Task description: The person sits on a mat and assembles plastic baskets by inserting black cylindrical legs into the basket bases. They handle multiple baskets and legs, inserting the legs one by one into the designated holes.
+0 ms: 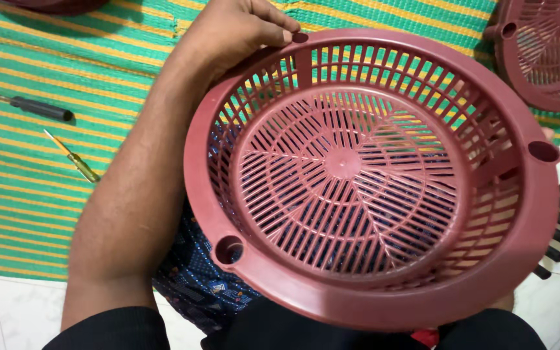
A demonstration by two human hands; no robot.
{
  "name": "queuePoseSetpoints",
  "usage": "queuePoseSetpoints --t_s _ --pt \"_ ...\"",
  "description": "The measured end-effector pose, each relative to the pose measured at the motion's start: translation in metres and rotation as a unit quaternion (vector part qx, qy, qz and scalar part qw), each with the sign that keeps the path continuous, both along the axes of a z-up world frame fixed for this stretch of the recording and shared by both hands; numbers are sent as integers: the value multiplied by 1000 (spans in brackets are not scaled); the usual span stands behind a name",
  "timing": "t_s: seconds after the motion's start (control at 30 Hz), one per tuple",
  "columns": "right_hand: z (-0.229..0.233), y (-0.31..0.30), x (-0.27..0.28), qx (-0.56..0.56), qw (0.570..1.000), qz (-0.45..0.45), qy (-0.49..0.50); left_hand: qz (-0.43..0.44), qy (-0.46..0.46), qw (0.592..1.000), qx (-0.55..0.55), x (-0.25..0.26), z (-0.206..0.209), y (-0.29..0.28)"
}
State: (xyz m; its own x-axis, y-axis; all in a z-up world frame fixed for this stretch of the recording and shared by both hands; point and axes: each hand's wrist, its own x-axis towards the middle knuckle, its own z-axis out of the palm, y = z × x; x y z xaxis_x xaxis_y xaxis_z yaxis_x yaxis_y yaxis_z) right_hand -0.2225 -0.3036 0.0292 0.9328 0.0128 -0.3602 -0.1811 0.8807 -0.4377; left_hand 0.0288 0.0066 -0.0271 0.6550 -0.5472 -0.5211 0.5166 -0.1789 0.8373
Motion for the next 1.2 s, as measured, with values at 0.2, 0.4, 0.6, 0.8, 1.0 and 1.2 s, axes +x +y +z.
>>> queuePoseSetpoints --t_s 0.2,0.4,0.6,0.8,1.0,1.2 --pt "-13 -21 -12 -90 995 -28 -36 -19 -36 999 6 -5 4 -6" --pt "-33 -46 -12 -188 980 -20 -62 -23 -67 997 43 -10 19 -8" --pt "-50 -48 0 -233 970 30 -69 -59 -349 931 90 -14 11 -8" --pt "-48 -35 20 -281 949 118 -76 -22 -489 855 170 -16 5 -15" --pt "-49 -16 42 -451 881 141 -39 -46 -522 824 215 -14 13 -12" --pt "-57 -33 50 -371 927 -58 -12 50 -570 803 168 -9 9 -2"
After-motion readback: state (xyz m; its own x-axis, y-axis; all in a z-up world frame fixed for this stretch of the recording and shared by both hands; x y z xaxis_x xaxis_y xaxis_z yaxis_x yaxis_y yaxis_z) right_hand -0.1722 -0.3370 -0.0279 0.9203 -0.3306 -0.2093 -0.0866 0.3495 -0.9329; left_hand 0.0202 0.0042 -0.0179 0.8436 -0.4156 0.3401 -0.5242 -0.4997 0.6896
